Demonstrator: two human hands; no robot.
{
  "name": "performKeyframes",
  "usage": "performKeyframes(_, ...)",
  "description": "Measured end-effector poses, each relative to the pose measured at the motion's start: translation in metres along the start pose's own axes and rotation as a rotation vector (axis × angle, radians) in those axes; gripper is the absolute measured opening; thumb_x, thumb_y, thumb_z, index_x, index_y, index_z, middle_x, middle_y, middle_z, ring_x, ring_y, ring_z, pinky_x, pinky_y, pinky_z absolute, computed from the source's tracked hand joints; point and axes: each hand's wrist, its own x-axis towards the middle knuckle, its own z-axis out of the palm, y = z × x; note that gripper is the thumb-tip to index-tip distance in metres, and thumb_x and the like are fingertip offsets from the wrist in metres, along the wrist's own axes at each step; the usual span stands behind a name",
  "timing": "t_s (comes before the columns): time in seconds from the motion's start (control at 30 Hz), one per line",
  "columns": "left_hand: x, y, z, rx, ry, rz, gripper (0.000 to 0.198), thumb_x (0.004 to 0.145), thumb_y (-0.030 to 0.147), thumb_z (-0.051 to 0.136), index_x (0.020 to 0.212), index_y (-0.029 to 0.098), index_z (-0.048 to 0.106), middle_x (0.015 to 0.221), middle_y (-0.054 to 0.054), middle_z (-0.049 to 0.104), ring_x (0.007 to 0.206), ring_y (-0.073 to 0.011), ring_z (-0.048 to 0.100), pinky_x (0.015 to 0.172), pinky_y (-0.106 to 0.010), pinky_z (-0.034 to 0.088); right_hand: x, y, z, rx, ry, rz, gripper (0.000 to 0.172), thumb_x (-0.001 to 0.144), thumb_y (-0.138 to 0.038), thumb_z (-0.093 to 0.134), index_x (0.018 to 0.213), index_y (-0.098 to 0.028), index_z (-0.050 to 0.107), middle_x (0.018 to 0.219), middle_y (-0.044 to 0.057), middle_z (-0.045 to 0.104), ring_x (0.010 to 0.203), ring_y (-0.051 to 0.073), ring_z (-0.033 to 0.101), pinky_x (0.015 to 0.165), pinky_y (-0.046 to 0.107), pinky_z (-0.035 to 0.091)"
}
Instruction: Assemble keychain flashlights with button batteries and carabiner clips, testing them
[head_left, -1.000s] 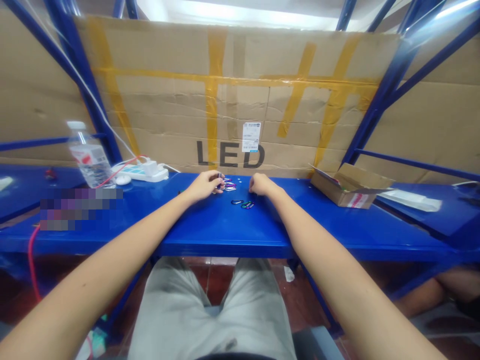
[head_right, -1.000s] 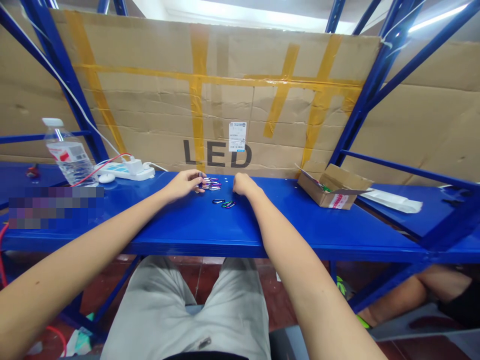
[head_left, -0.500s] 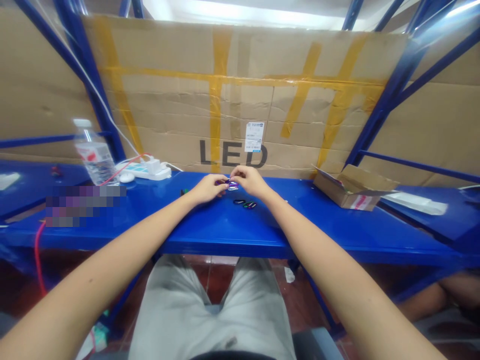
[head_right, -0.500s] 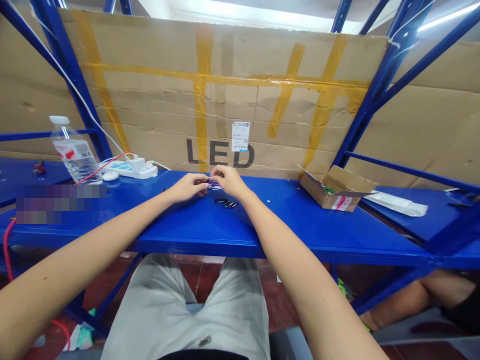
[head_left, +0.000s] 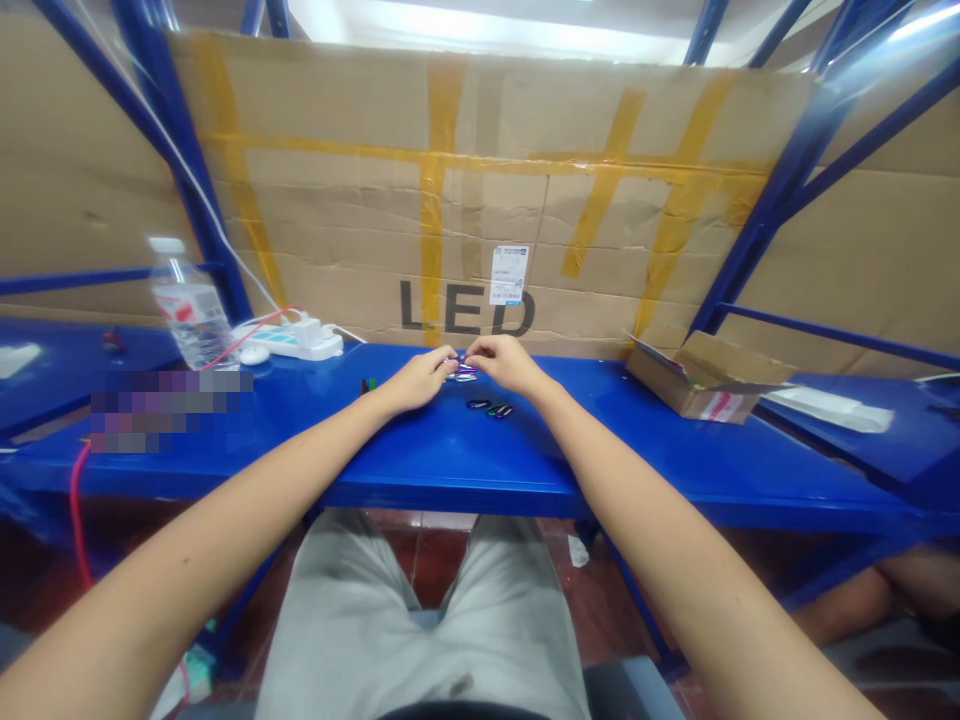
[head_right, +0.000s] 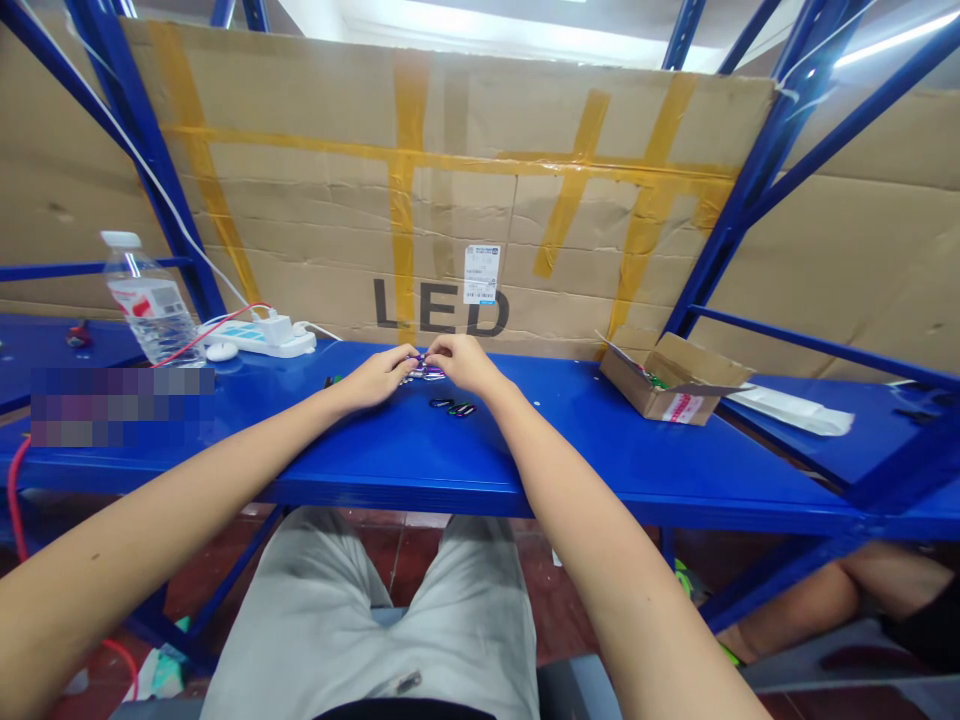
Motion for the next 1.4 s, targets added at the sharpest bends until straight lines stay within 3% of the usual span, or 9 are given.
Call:
performKeyframes(0.17, -0.001, 0.006, 0.000, 0.094, -0.030, -0.048, 0.037, 0.103, 0.041, 0.029, 0.082, 0.020, 0.052, 0.090, -0.007, 0.068, 0.084, -0.0225, 0.061, 0.077, -0.035, 0.044, -0.004, -0.005, -0.004, -0.123, -0.071, -0.111, 0.017, 0.083, -0.011, 0.052, 0.080, -0.014, 0.069, 0.070, 0.002, 0.066, 0.070, 0.014, 0.058, 0.072, 0.026, 0.042)
performKeyframes(0.47, -0.002, 0.008, 0.001, 0.259, -0.026, 0.044, 0.026, 0.101, 0.033, 0.039, 0.090, 0.020, 0.059, 0.094, -0.010, 0.071, 0.088, -0.0268, 0.065, 0.075, -0.036, 0.045, -0.008, -0.011, -0.002, -0.275, -0.116, -0.218, 0.017, 0.080, -0.010, 0.047, 0.072, -0.015, 0.060, 0.069, 0.002, 0.062, 0.066, 0.014, 0.048, 0.066, 0.026, 0.034)
performKeyframes(0.6, -0.005, 0.010, 0.001, 0.372, 0.008, 0.112, 0.021, 0.100, 0.029, 0.042, 0.095, 0.018, 0.059, 0.096, -0.012, 0.071, 0.087, -0.0271, 0.066, 0.075, -0.037, 0.046, -0.007, -0.013, 0.000, -0.113, -0.106, -0.080, 0.011, 0.074, -0.012, 0.051, 0.064, -0.017, 0.054, 0.059, -0.001, 0.056, 0.060, 0.012, 0.045, 0.060, 0.025, 0.033)
performKeyframes(0.8, -0.007, 0.014, 0.003, 0.543, 0.060, 0.273, 0.020, 0.098, 0.017, 0.037, 0.099, 0.015, 0.058, 0.097, -0.014, 0.065, 0.091, -0.0274, 0.062, 0.080, -0.039, 0.048, -0.008, -0.020, -0.002, 0.448, -0.248, 0.415, 0.010, 0.062, -0.011, 0.051, 0.062, -0.019, 0.046, 0.047, -0.004, 0.046, 0.040, 0.009, 0.034, 0.043, 0.023, 0.019)
performKeyframes(0.9, -0.004, 0.014, 0.006, 0.487, 0.102, 0.279, 0.024, 0.101, 0.022, 0.036, 0.100, 0.015, 0.059, 0.099, -0.014, 0.064, 0.096, -0.0271, 0.060, 0.087, -0.041, 0.049, -0.008, -0.020, -0.003, 0.455, -0.224, 0.393, 0.010, 0.062, -0.011, 0.052, 0.062, -0.019, 0.046, 0.049, -0.003, 0.049, 0.041, 0.009, 0.036, 0.043, 0.022, 0.022)
performKeyframes(1.07, 0.001, 0.009, 0.008, 0.385, 0.076, 0.127, 0.031, 0.102, 0.027, 0.035, 0.092, 0.016, 0.062, 0.091, -0.013, 0.066, 0.089, -0.0255, 0.061, 0.085, -0.039, 0.048, -0.003, -0.012, 0.003, 0.111, -0.043, 0.065, 0.011, 0.070, -0.017, 0.057, 0.062, -0.018, 0.050, 0.054, -0.002, 0.055, 0.056, 0.012, 0.048, 0.055, 0.023, 0.036)
performKeyframes(1.13, 0.001, 0.008, 0.006, 0.361, 0.064, 0.123, 0.027, 0.101, 0.026, 0.039, 0.095, 0.016, 0.064, 0.093, -0.012, 0.068, 0.089, -0.0249, 0.062, 0.083, -0.037, 0.048, -0.002, -0.010, 0.006, 0.094, -0.038, 0.034, 0.011, 0.071, -0.018, 0.057, 0.062, -0.018, 0.051, 0.054, -0.002, 0.055, 0.057, 0.012, 0.048, 0.056, 0.024, 0.037)
performKeyframes(1.27, -0.003, 0.013, 0.002, 0.416, 0.088, 0.195, 0.027, 0.100, 0.022, 0.039, 0.098, 0.014, 0.066, 0.095, -0.013, 0.068, 0.090, -0.0252, 0.062, 0.083, -0.037, 0.047, -0.003, -0.015, 0.007, 0.236, -0.075, 0.215, 0.010, 0.067, -0.014, 0.056, 0.060, -0.018, 0.050, 0.049, -0.002, 0.053, 0.046, 0.010, 0.045, 0.048, 0.023, 0.033)
performKeyframes(1.4, -0.005, 0.017, 0.000, 0.541, 0.080, 0.276, 0.027, 0.097, 0.015, 0.039, 0.095, 0.013, 0.066, 0.092, -0.014, 0.065, 0.092, -0.0263, 0.059, 0.083, -0.037, 0.046, -0.007, -0.022, 0.003, 0.483, -0.125, 0.393, 0.011, 0.060, -0.010, 0.054, 0.057, -0.018, 0.047, 0.044, -0.004, 0.047, 0.038, 0.007, 0.034, 0.040, 0.021, 0.020)
